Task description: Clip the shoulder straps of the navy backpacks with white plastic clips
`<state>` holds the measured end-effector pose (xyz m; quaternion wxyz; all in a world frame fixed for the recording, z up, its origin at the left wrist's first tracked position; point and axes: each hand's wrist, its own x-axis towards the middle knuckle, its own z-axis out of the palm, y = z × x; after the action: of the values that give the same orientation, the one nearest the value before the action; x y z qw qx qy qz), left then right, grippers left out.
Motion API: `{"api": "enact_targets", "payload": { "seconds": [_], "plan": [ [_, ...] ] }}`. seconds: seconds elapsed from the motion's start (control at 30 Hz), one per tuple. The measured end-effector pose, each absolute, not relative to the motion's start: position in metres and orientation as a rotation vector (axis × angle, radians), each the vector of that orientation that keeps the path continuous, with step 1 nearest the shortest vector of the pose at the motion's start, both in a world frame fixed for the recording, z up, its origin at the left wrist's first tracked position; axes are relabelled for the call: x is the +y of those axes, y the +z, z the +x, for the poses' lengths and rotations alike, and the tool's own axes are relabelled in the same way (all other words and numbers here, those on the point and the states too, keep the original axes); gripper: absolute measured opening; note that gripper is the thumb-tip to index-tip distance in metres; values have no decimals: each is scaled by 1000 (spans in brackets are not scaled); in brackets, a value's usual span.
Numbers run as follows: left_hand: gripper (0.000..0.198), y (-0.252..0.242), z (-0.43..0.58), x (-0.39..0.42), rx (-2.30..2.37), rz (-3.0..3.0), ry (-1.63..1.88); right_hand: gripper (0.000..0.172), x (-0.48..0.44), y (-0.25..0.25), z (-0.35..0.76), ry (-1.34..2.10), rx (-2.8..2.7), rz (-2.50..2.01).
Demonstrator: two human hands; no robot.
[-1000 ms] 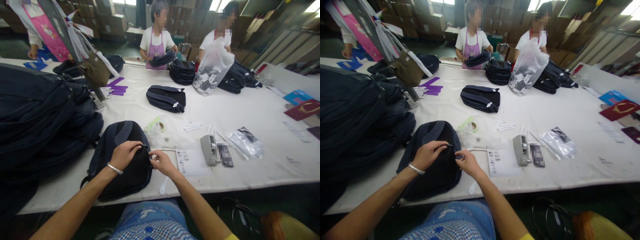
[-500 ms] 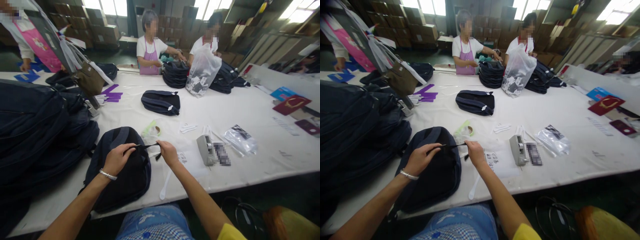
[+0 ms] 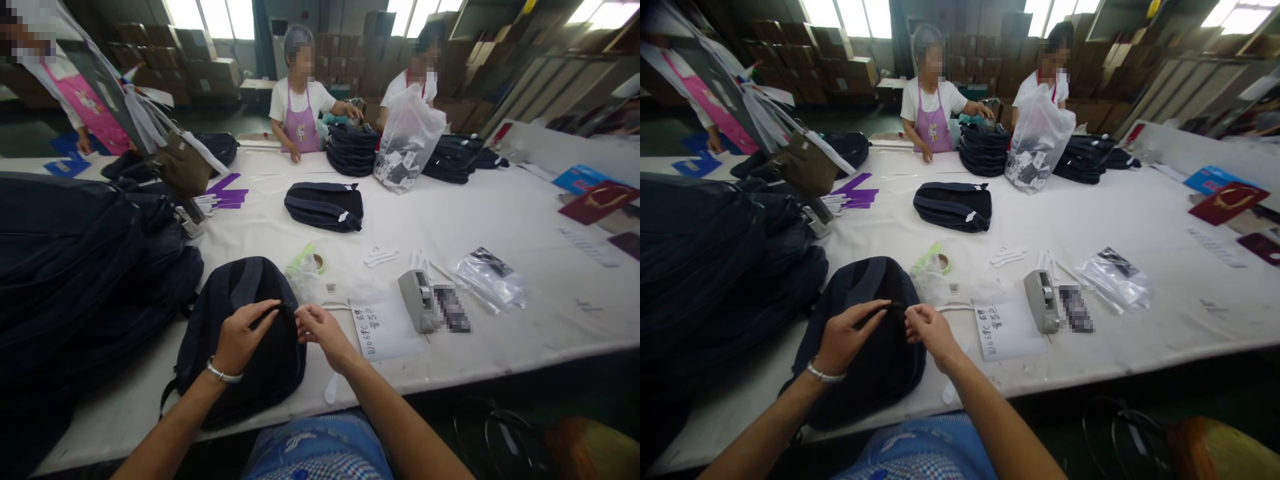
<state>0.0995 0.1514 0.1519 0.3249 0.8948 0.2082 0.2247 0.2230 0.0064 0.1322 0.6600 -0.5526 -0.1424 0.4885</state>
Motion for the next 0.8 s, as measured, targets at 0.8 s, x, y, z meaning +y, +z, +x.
{"api": "enact_targets", "payload": {
  "seconds": [0.8],
  "plan": [
    [36, 148, 72, 128, 503, 1928, 84, 28, -9, 100, 200, 1246, -315, -1143]
  ]
}}
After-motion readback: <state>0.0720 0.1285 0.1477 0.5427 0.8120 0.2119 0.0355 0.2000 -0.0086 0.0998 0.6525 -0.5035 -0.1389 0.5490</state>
